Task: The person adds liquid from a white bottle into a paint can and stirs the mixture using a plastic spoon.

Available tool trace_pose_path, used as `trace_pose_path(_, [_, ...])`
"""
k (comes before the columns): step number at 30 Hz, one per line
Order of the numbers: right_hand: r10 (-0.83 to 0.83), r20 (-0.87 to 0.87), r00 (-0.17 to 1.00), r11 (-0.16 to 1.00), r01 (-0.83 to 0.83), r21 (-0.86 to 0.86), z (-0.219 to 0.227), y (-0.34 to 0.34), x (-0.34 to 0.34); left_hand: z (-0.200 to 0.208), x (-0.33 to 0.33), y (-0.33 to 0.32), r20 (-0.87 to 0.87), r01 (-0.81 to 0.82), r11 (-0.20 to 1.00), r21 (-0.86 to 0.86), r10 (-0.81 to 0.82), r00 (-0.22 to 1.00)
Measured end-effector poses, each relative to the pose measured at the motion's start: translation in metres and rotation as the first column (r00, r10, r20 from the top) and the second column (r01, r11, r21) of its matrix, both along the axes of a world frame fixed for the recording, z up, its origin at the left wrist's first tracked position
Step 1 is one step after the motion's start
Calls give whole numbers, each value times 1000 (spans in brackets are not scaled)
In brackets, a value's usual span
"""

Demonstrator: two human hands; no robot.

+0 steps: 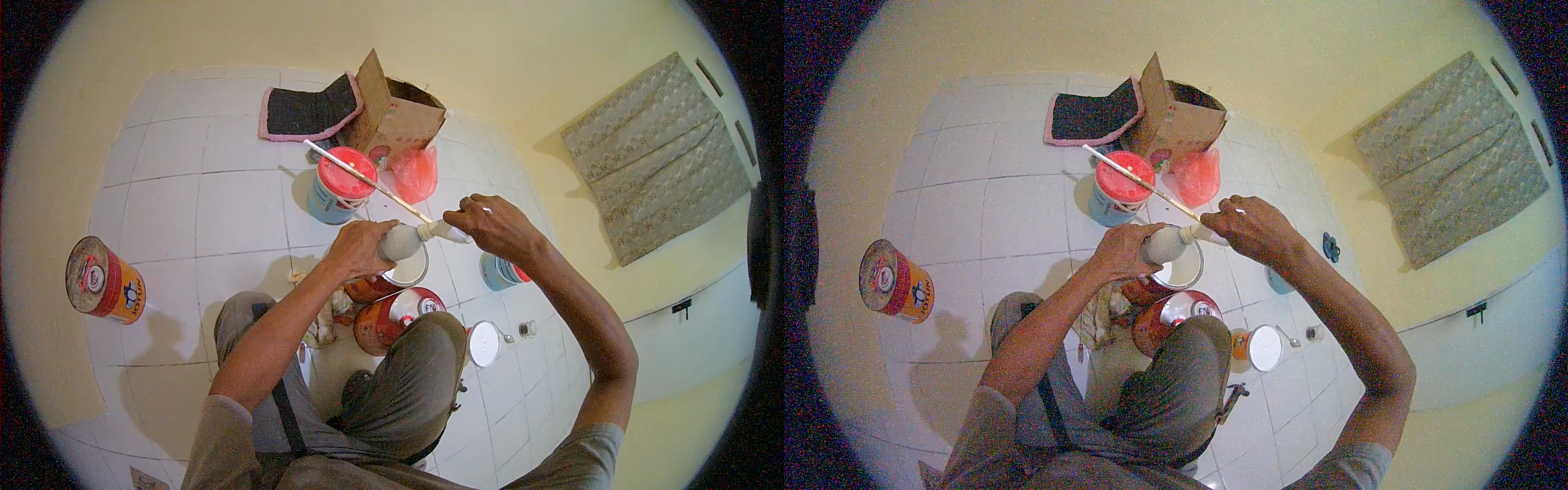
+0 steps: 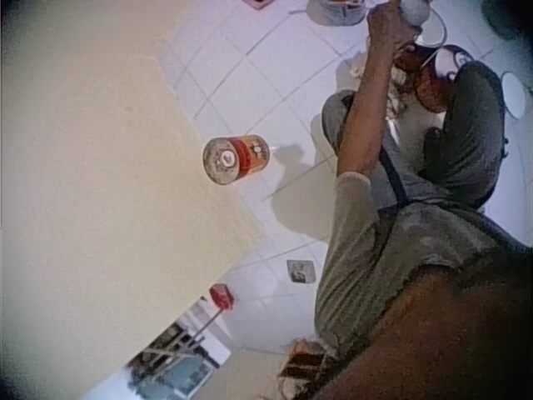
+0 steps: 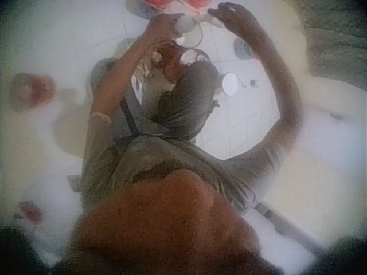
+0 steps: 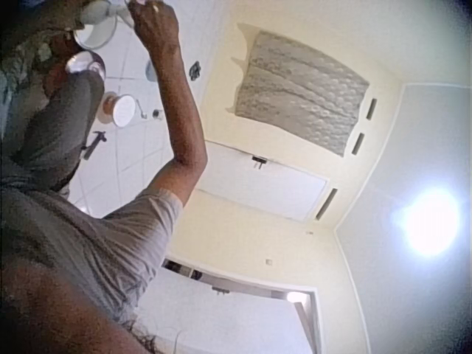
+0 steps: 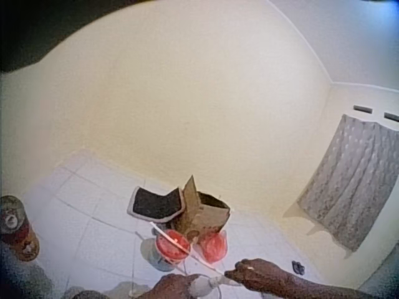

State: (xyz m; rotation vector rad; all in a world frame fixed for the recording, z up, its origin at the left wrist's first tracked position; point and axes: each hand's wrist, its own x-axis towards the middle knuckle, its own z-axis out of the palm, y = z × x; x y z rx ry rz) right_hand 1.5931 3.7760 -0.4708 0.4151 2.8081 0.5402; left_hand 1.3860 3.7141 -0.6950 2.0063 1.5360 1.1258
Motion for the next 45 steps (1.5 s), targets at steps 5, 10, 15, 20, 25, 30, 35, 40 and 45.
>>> trace_pose_path(5, [51, 2, 999, 997, -51, 50, -3, 3, 5, 4, 1, 1, -17, 15, 999, -46, -16, 1000])
trace_pose_path(10, [19, 59, 998, 998, -23, 62, -4, 2, 4, 2, 0, 1, -5, 22, 1000, -20, -22, 1000])
trace_pose_path(15, [25, 57, 998, 998, -28, 52, -4, 3, 5, 4, 0, 0, 9, 18, 1000, -21, -18, 1000])
trace_pose_path(20, [-51, 44, 998, 999, 51, 7, -1, 0, 7, 3, -1, -1, 15, 9, 1000, -18, -9, 1000])
trace_pose_path(25, [-132, -57, 990, 986, 125, -112, 0, 3, 16, 9, -2, -4, 15, -5, 1000, -28, 5, 1000])
trace_pose_path(30, [-198, -161, 967, 970, 170, -174, -14, 10, 30, 7, -4, -2, 14, 8, 1000, -19, -8, 1000])
trace_pose_path(35, [-302, -240, 922, 940, 246, -238, -18, 3, 31, 3, -5, -1, 0, 9, 1000, -28, -9, 1000])
trace_pose_path(40, [-345, -347, 872, 911, 223, -347, -24, 3, 36, 0, -5, 0, -19, -4, 999, -36, 3, 1000])
trace_pose_path(45, [-383, -460, 801, 880, 164, -446, -36, 9, 46, 2, -2, 2, -13, 9, 999, -31, -9, 1000])
